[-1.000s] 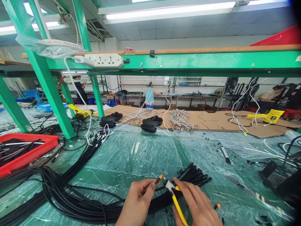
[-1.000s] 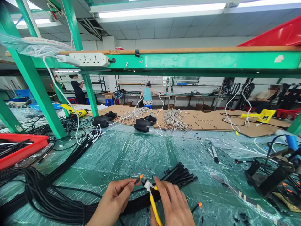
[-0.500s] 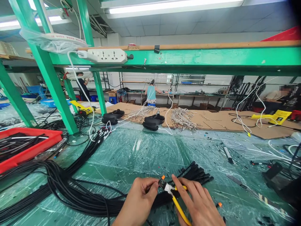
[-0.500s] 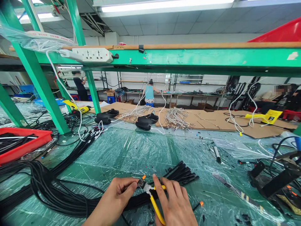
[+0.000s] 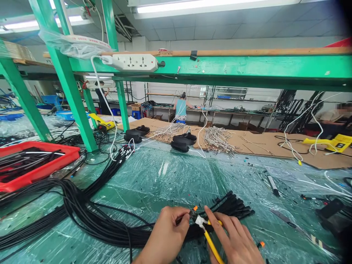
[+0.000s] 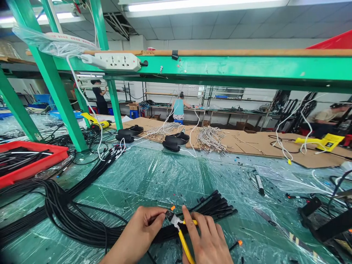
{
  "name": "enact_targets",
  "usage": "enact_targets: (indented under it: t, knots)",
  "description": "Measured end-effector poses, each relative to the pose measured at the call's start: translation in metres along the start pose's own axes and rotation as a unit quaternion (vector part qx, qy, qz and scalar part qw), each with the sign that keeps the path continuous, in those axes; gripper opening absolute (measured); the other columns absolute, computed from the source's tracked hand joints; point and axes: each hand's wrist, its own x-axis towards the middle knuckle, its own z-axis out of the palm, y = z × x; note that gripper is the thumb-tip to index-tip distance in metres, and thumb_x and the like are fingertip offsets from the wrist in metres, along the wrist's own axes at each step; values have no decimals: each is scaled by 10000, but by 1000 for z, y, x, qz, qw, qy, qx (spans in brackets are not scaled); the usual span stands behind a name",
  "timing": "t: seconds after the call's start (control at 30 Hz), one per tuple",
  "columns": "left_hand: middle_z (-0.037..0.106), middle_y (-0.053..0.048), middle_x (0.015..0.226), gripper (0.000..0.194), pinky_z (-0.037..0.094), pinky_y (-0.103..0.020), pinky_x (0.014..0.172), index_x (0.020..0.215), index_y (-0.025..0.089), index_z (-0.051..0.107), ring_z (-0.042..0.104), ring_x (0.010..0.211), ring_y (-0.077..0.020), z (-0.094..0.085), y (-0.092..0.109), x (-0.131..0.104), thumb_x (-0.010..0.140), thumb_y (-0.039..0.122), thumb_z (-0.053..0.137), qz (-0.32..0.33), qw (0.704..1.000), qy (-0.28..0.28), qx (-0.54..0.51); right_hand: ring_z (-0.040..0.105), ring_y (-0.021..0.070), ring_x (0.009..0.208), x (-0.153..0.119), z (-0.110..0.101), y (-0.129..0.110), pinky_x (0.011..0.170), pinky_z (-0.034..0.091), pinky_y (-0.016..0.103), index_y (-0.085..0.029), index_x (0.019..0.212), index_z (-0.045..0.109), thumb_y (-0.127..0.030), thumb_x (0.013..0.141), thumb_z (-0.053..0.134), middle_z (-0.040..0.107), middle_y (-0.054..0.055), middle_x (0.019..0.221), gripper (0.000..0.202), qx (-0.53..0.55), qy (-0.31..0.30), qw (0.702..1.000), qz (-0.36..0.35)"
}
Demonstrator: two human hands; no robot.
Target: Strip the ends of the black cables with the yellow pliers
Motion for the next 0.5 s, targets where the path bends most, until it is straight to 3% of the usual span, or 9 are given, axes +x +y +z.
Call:
enact_targets:
  t: [0.07,0.1,0.2,0.23,0.3,0.37,0.5]
  knots:
    - [475,20,569,343,276,-205,506,654,130,673,359,530,-111,4,-1,-1,874,241,435,7,1000,-1,24,608,238,954,0,3,-7,817,517,372,-290,1397,368,-200,809,542,624,59,1082,620,128,22,988,79]
    - [478,19,566,342,269,-204,498,653,129,674,357,524,-109,6,-1,-2,871,227,429,14,999,-8,35,619,213,926,0,3,-11,823,513,339,-280,1351,415,-254,853,524,632,51,1042,510,214,35,966,138]
    - [456,23,548,331,230,-209,469,662,130,682,326,501,-102,15,-2,-5,857,184,420,49,995,-48,69,574,135,629,4,0,-22,585,497,238,-238,1195,514,-452,889,501,605,6,817,374,453,24,833,316]
    - [444,26,541,321,216,-212,458,679,130,688,316,492,-99,18,-3,-6,850,171,420,60,993,-62,80,522,115,562,6,-3,-24,522,465,225,-232,1154,532,-497,865,529,576,-11,770,392,506,7,791,344]
    - [429,30,529,308,200,-216,440,723,133,699,305,468,-95,24,-3,-8,844,154,416,73,989,-81,96,462,93,530,10,-10,-25,493,431,215,-225,1091,551,-535,812,595,528,-31,733,419,567,-15,740,361]
    - [452,26,527,313,211,-214,432,750,143,704,321,450,-94,27,-4,-9,851,152,408,78,988,-93,99,452,90,539,13,-14,-22,502,429,219,-224,1057,549,-540,787,628,503,-37,729,423,594,-19,721,356]
    - [553,-1,568,320,296,-203,479,754,170,707,422,477,-112,29,-8,-9,890,220,422,99,987,-105,71,442,96,550,14,-13,-16,496,424,227,-221,1043,519,-532,813,602,464,-47,704,396,613,-10,713,341]
